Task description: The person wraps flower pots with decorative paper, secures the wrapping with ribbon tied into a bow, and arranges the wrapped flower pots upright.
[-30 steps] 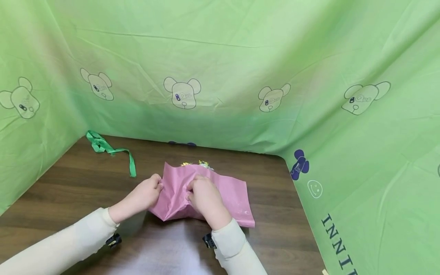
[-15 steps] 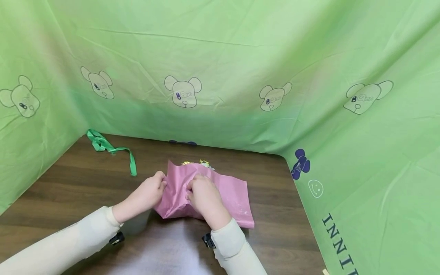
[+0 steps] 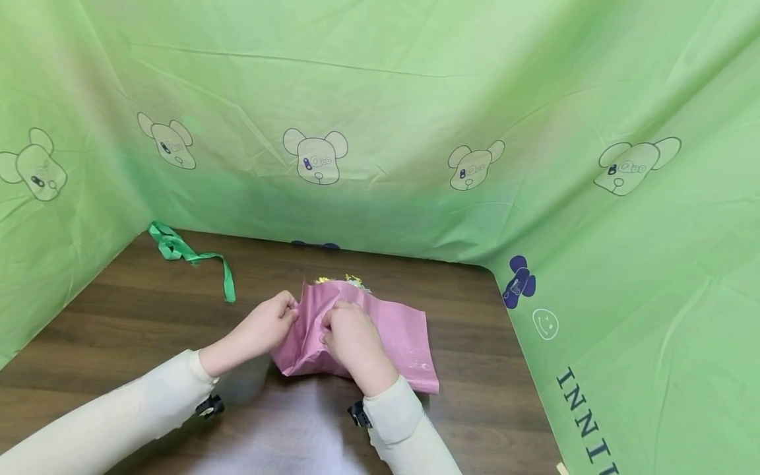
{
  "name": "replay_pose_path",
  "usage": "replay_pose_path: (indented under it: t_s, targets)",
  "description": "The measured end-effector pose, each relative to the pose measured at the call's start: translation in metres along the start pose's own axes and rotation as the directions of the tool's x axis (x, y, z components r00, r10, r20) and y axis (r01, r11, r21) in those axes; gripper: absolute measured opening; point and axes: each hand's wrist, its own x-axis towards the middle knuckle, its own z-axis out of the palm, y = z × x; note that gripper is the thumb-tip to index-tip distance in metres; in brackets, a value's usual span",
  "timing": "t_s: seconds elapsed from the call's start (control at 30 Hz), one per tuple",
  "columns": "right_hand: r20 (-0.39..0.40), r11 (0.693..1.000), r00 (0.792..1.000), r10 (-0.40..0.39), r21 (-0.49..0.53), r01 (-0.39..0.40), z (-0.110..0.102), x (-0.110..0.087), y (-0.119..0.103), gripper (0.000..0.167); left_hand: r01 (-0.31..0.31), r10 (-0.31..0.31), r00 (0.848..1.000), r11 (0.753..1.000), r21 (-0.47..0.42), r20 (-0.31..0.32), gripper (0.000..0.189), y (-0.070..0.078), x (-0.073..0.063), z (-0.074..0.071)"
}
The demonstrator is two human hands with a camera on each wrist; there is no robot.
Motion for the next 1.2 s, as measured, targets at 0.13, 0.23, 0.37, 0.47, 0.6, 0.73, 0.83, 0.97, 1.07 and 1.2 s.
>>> replay_pose_path:
  t_s: [0.13, 0.23, 0.37, 0.47, 0.6, 0.73, 0.83, 0.97, 1.07, 1.2]
  targets:
    - [-0.007, 1.0, 1.0, -0.004, 0.001, 0.004, 0.001, 0.0, -0.001, 0.016, -0.012, 0.012, 1.0, 0.999, 0.052, -0.004, 0.008, -0.002, -0.001, -0.001]
    - [-0.014, 1.0, 1.0, -0.008, 0.002, 0.008, 0.001, 0.0, -0.001, 0.015, -0.033, 0.036, 0.999, 0.989, 0.144, -0.021, 0.006, -0.003, -0.004, 0.0]
    - [-0.024, 1.0, 1.0, -0.019, -0.004, 0.019, 0.002, -0.001, -0.002, 0.014, -0.052, 0.064, 0.997, 0.969, 0.243, -0.044, 0.007, -0.006, -0.009, 0.0]
    - [-0.031, 1.0, 0.999, -0.015, -0.009, 0.015, 0.002, -0.001, -0.002, 0.013, -0.049, 0.06, 0.998, 0.969, 0.242, -0.036, 0.01, -0.013, -0.011, -0.001]
    - [-0.04, 1.0, 0.999, 0.0, -0.001, 0.0, 0.003, -0.003, -0.003, 0.013, -0.018, 0.019, 1.0, 0.985, 0.172, -0.004, 0.01, -0.029, -0.012, -0.007]
    - [-0.049, 1.0, 0.999, 0.009, -0.001, -0.009, 0.004, -0.005, -0.004, 0.011, 0.079, -0.08, 0.995, 0.997, 0.004, 0.054, 0.011, -0.044, -0.01, -0.017]
    - [-0.061, 1.0, 0.998, 0.009, -0.01, -0.009, 0.002, -0.006, -0.004, 0.009, 0.198, -0.164, 0.972, 0.958, -0.205, 0.171, 0.016, -0.055, -0.009, -0.024]
    - [-0.071, 1.0, 0.997, 0.0, -0.018, -0.001, 0.002, -0.007, -0.003, 0.009, 0.367, -0.228, 0.901, 0.855, -0.367, 0.37, 0.022, -0.07, -0.012, -0.031]
    - [-0.075, 1.0, 0.997, -0.008, -0.02, 0.007, 0.003, -0.008, -0.002, 0.01, 0.416, -0.234, 0.862, 0.834, -0.362, 0.45, 0.019, -0.079, -0.019, -0.034]
    - [-0.083, 1.0, 0.996, -0.01, -0.023, 0.008, 0.004, -0.008, -0.001, 0.011, 0.413, -0.225, 0.86, 0.834, -0.367, 0.458, 0.016, -0.087, -0.027, -0.033]
